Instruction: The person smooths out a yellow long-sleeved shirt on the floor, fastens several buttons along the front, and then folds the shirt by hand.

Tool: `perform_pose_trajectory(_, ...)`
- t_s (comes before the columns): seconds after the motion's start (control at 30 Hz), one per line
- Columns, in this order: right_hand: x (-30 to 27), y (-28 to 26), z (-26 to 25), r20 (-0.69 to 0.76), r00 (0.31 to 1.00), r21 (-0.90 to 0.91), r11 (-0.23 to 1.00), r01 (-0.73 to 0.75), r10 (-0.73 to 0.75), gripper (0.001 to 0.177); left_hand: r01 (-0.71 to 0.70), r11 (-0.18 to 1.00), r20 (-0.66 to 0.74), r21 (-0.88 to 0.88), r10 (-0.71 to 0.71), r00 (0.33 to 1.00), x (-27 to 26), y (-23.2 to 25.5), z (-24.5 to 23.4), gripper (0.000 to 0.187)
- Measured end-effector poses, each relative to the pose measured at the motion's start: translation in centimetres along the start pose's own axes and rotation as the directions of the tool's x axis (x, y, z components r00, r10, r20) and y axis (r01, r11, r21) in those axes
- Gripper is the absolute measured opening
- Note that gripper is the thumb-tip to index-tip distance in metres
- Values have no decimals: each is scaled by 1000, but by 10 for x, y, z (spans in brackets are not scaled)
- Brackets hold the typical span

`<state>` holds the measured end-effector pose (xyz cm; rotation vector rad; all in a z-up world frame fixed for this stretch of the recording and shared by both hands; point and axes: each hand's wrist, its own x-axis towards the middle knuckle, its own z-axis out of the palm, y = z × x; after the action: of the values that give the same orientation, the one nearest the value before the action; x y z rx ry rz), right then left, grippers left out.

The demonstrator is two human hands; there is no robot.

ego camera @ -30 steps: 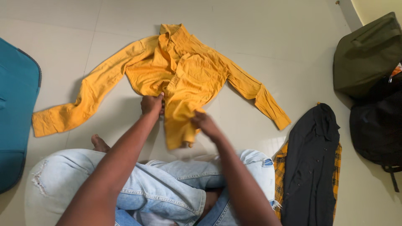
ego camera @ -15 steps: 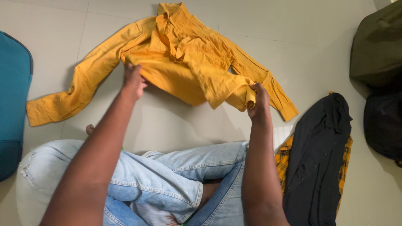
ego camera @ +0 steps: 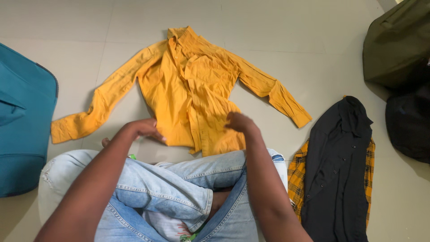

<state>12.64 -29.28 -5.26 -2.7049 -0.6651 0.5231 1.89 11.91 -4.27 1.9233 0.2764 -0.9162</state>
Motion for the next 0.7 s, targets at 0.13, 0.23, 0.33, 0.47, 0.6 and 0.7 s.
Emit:
perform_pose_trajectory(0.13,-1,-8,-9,327,940,78,988,-132,99,43,311,940,-244,138,-272,931,-34,-7,-24,55)
perform_pose_trajectory(0.23,-8,-23,-25,450,853,31,950,-310,264,46,533,680,-516,503,-259,817,-59,-4,-27,59)
perform_pose_trajectory(0.33,-19,-37,-38,339,934,318,921,-224,111,36,490,690,-722,533,70,688,-60,-3,-10,62)
perform_pose_trajectory(0.47,-10,-55,-42,-208,960,319,941,-114,186,30,21,670,-536,742,574,619,-30,20,26,57)
perform_pose_trajectory(0.6,20,-45,-28,-476,873,227,974,9,103,26,-179,553,-236,813,595,768,-26,59,81,76)
perform_pose_trajectory(0.7,49,-28,-8,-416,908,172,985,19,55,35,-124,577,-82,808,318,945,-36,82,101,87)
